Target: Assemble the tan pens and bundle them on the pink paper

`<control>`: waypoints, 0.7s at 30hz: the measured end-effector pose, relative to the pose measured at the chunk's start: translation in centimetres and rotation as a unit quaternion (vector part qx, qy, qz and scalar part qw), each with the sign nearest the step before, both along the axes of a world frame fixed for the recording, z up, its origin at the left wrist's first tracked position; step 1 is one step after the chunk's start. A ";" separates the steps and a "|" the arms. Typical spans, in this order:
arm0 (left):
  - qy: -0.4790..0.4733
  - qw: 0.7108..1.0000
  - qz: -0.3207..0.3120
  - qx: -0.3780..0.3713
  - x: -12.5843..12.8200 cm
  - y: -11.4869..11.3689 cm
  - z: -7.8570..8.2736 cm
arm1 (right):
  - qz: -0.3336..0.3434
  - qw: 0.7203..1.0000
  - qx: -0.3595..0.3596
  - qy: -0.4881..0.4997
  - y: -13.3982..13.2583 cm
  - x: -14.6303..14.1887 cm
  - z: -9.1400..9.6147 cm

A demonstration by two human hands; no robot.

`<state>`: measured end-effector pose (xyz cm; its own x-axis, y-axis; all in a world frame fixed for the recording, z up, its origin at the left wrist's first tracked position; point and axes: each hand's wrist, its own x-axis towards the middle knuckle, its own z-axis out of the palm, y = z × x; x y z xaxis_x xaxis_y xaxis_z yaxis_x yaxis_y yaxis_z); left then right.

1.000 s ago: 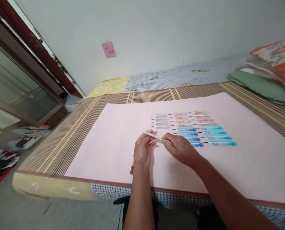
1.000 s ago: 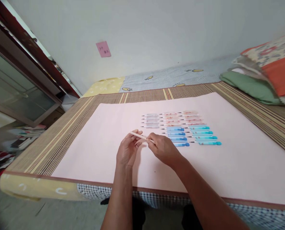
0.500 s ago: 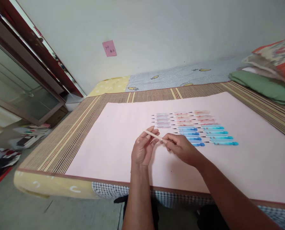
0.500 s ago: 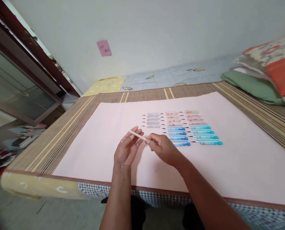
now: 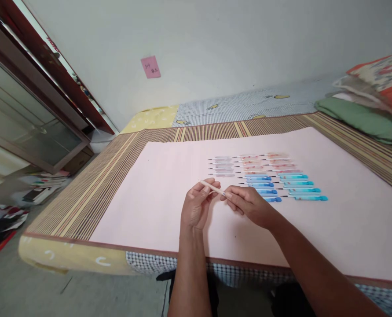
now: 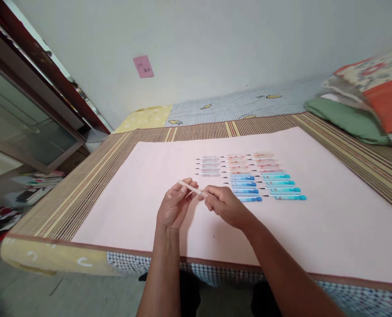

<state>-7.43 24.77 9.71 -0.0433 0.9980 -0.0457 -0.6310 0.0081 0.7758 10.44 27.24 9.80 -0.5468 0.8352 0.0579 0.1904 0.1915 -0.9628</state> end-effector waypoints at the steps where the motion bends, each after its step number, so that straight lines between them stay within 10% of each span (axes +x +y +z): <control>1: -0.006 1.000 -0.012 0.010 0.0 -0.1 0.1 | 0.011 1.000 -0.021 0.017 0.1 0.1 -0.1; 10: 0.057 0.992 0.099 -0.050 0.9 0.7 -0.9 | -0.037 0.996 0.063 -0.048 -0.4 -0.6 0.5; 21: 0.088 0.994 0.064 -0.030 0.5 0.3 -0.4 | -0.013 0.999 0.015 -0.036 -0.2 -0.1 -0.1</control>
